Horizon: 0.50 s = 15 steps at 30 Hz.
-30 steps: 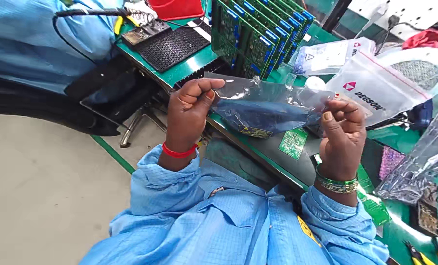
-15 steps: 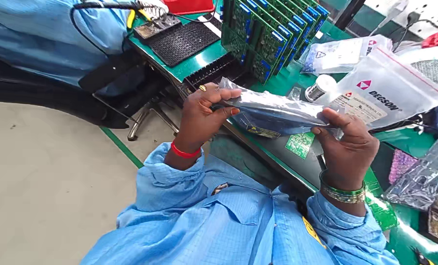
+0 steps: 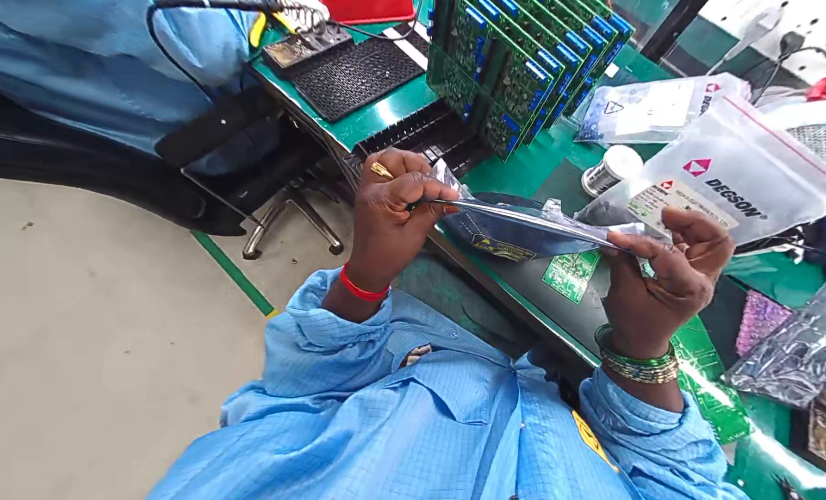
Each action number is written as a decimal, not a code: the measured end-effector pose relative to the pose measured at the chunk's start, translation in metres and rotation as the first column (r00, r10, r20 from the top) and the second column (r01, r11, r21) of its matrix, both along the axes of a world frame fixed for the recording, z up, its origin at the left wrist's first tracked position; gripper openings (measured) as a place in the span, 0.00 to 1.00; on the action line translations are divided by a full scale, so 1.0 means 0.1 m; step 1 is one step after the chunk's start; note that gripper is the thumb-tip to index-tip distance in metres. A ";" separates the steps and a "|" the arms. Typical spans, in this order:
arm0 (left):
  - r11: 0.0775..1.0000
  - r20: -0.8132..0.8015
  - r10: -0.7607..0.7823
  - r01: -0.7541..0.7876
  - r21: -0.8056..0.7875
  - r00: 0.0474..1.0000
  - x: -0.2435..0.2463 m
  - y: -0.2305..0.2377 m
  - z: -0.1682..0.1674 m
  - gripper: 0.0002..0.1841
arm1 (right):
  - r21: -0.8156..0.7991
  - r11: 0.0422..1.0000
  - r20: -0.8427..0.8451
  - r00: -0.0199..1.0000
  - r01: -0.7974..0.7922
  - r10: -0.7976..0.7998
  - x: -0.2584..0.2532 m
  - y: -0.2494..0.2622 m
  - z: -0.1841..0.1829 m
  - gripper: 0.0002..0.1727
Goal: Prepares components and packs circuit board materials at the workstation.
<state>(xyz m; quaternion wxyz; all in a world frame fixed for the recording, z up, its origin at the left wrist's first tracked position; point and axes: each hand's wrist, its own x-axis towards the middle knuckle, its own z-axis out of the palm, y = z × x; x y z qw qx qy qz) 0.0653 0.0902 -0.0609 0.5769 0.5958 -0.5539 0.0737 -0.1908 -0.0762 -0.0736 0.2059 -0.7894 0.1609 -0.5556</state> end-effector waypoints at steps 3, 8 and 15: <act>0.997 0.016 -0.072 0.073 -0.018 0.997 0.07 -0.04 -0.02 0.09 | 0.025 0.997 -0.030 0.997 -0.073 0.074 -0.05 -0.05 0.02 0.02; 0.982 -0.074 -0.179 0.173 -0.078 0.981 0.08 -0.08 -0.09 0.07 | 0.171 0.945 0.007 0.959 -0.280 0.283 -0.01 -0.09 0.00 0.09; 0.991 -0.190 -0.111 0.094 -0.096 0.975 0.01 -0.18 -0.11 0.06 | 0.376 0.879 0.073 0.954 -0.295 0.289 0.08 -0.06 0.06 0.11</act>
